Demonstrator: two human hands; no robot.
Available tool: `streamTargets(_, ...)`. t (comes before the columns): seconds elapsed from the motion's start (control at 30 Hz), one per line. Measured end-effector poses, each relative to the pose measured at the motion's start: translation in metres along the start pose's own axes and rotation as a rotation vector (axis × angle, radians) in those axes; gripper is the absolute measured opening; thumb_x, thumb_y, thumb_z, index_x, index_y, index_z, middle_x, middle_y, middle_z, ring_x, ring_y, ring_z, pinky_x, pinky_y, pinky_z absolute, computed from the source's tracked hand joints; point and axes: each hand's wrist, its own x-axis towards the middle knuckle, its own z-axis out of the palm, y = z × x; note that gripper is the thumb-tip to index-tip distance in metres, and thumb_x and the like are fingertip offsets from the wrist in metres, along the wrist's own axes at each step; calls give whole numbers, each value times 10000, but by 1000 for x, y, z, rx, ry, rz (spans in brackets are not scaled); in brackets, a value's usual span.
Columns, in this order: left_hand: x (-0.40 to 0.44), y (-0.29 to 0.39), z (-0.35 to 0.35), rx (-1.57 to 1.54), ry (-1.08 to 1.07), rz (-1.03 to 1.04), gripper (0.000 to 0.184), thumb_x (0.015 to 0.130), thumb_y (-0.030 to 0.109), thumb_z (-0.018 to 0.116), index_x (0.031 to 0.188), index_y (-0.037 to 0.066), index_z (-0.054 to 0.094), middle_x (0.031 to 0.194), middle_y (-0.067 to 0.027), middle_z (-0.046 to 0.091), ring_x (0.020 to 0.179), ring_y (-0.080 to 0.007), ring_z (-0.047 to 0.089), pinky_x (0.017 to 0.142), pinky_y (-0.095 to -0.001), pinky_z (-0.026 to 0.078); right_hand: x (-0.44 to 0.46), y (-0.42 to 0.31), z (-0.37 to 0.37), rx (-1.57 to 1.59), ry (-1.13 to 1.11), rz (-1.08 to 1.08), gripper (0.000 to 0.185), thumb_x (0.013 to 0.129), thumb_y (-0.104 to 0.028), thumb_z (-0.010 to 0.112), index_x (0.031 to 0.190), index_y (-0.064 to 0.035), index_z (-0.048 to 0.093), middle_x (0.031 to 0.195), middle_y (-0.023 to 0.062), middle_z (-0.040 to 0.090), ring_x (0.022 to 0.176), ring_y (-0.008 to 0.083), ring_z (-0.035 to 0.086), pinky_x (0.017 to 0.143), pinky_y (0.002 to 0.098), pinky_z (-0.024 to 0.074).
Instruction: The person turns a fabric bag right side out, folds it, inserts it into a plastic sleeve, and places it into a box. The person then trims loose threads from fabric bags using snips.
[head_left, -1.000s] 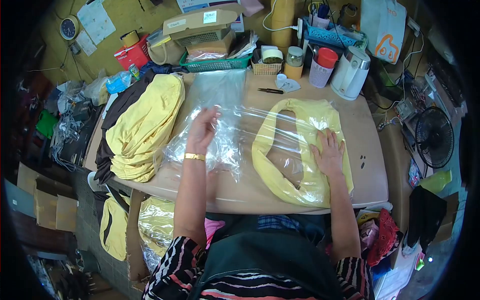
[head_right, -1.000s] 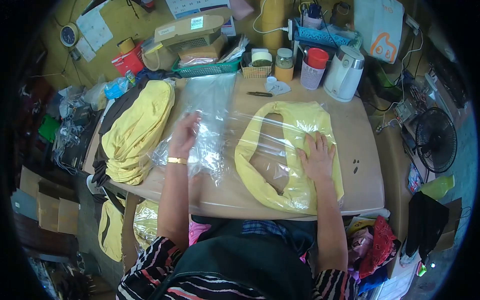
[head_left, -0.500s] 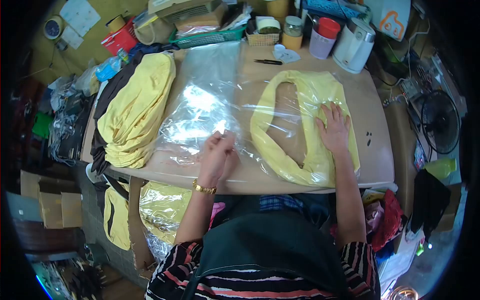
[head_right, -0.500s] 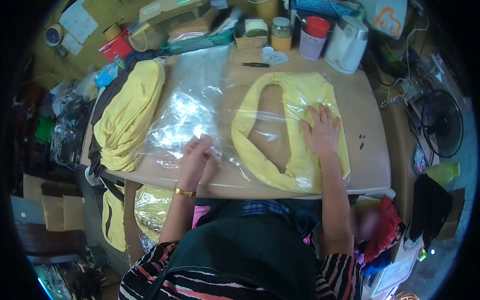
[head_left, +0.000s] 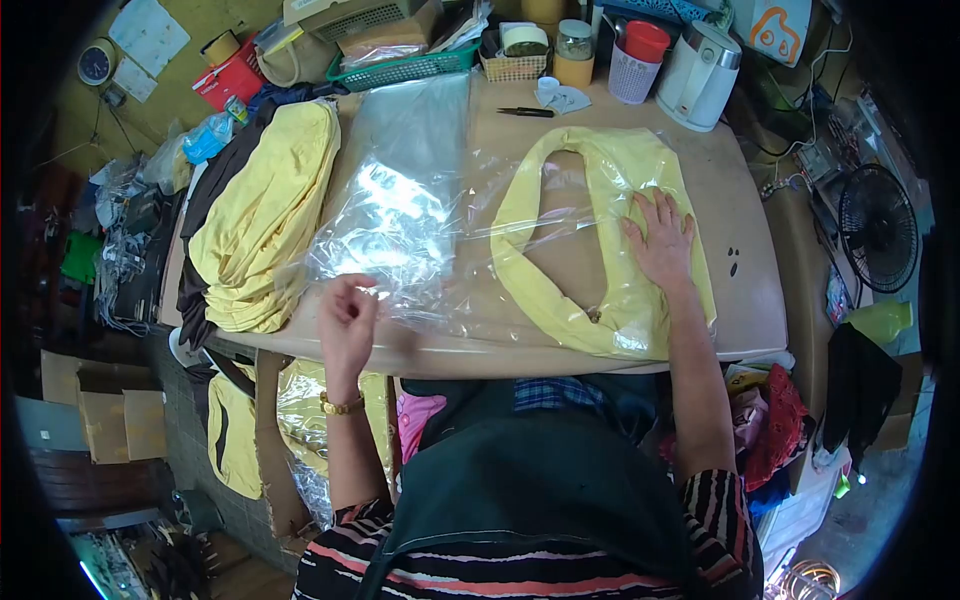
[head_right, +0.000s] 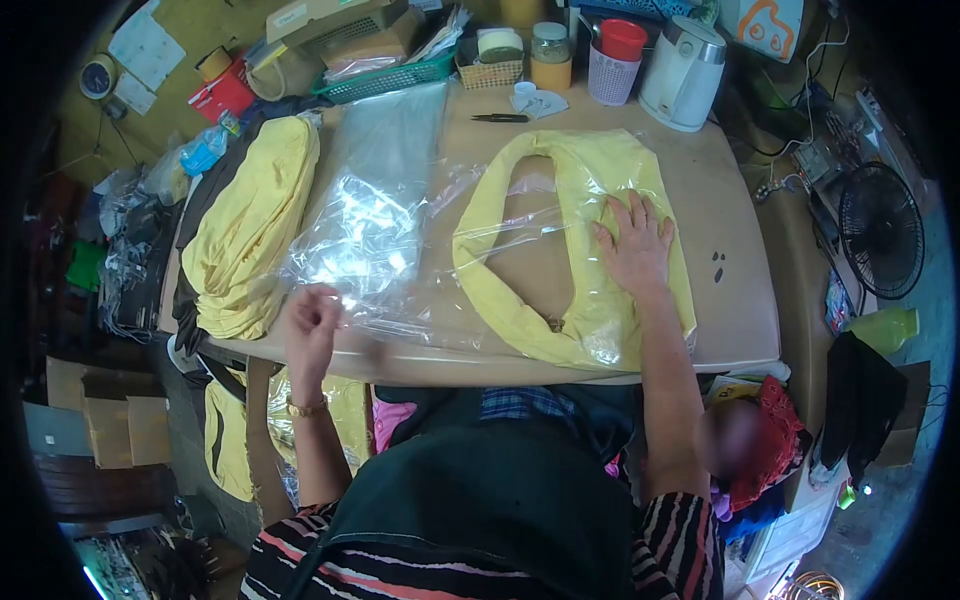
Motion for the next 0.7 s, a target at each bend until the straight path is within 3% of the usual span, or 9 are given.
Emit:
streamTargets(0.07, -6, 16, -4, 658, 477, 163, 133, 891, 38, 643, 1014, 5, 605, 750, 18, 563, 630, -30, 494, 564, -182, 385, 0, 1, -2, -6, -56, -22, 554, 941, -506, 458, 1407, -210, 409, 1520, 119, 297, 1414, 299, 261, 1124, 589, 162)
streamTargets(0.1, -7, 31, -2, 658, 475, 166, 133, 891, 38, 643, 1014, 5, 605, 750, 18, 563, 630, -30, 494, 564, -182, 385, 6, 5, -11, -6, -55, -20, 554, 941, -506, 458, 1407, -210, 409, 1520, 119, 297, 1414, 299, 261, 1124, 589, 162)
streamTargets(0.17, -8, 64, 20, 335, 472, 305, 105, 904, 24, 612, 1004, -5, 596, 809, -2, 591, 686, -43, 527, 620, -181, 411, 25, 7, -55, 168, -527, -7, 562, 939, -518, 451, 1414, -220, 412, 1534, 133, 268, 1420, 310, 252, 1124, 608, 145)
streamTargets(0.27, 7, 92, 65, 518, 80, 639, 259, 814, -33, 628, 1070, 11, 617, 1024, -151, 626, 963, -284, 617, 845, -341, 488, 53, 4, -58, 297, -270, -36, 562, 939, -525, 440, 1415, -227, 420, 1544, 137, 246, 1424, 319, 244, 1116, 637, 128)
streamTargets(0.3, 13, 91, 83, 511, -18, 566, 344, 844, 75, 634, 1183, 48, 589, 1254, -185, 558, 1210, -356, 502, 1020, -473, 375, 60, -2, -53, 295, -271, -34, 562, 939, -525, 440, 1415, -227, 420, 1544, 137, 246, 1424, 319, 244, 1116, 637, 128)
streamTargets(0.37, 33, 68, 107, 924, -81, 637, 440, 914, 256, 561, 1320, 95, 512, 1444, -153, 414, 1372, -352, 331, 1113, -574, 185, 70, -19, -32, 130, -52, 108, 562, 945, -521, 426, 1432, -244, 386, 1550, 127, 238, 1434, 317, 217, 1112, 653, 110)
streamTargets(0.4, 37, 47, 109, 923, -86, 637, 440, 914, 256, 561, 1320, 95, 512, 1444, -153, 414, 1372, -352, 331, 1113, -574, 185, 66, -21, -15, 129, -55, 111, 562, 945, -521, 426, 1432, -244, 386, 1550, 127, 238, 1434, 317, 217, 1112, 653, 110)
streamTargets(0.47, 47, -2, 106, 1204, -248, 371, 518, 964, 332, 450, 1438, 133, 386, 1546, -92, 275, 1439, -338, 195, 1138, -596, 26, 56, -21, 19, -18, 12, 149, 577, 947, -545, 406, 1454, -279, 332, 1551, 109, 242, 1442, 311, 189, 1113, 654, 103)
streamTargets(0.7, 48, -33, 89, 1215, -226, 398, 600, 960, 413, 420, 1489, 154, 304, 1559, -72, 254, 1438, -327, 207, 1137, -596, 54, 55, -16, 21, 30, -1, 93, 597, 945, -587, 377, 1466, -309, 294, 1539, 110, 265, 1436, 310, 195, 1110, 659, 100)
